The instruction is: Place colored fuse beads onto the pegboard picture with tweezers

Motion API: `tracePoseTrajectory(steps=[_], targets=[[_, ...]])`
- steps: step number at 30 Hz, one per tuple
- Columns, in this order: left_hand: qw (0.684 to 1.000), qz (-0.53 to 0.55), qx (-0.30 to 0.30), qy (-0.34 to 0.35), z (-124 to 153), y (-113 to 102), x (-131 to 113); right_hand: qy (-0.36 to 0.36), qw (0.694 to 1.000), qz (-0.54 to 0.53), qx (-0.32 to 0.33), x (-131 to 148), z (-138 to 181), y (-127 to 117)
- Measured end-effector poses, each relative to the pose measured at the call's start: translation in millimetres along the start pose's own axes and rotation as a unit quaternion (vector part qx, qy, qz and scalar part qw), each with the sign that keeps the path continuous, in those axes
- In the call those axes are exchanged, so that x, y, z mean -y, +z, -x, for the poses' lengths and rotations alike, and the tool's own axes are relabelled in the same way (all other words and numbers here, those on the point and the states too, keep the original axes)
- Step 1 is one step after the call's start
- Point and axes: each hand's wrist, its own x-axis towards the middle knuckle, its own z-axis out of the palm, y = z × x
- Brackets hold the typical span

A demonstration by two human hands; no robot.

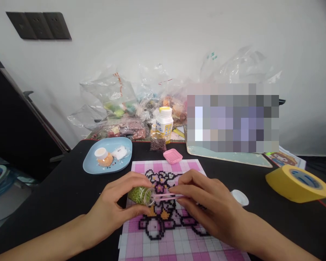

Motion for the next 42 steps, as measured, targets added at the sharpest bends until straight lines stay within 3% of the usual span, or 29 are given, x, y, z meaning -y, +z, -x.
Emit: tracePoseTrajectory(steps=[10,42], targets=[[0.999,0.023,-0.019,-0.02,-0.8,4.0,-1.5,-0.035,0.991,0.13,-0.017,6.4,-3.3,8.4],[0.999,0.036,-0.023,-0.028,0.3,5.3,-0.9,-0.036,0.991,0.125,0.001,7.3,-1.0,11.4]])
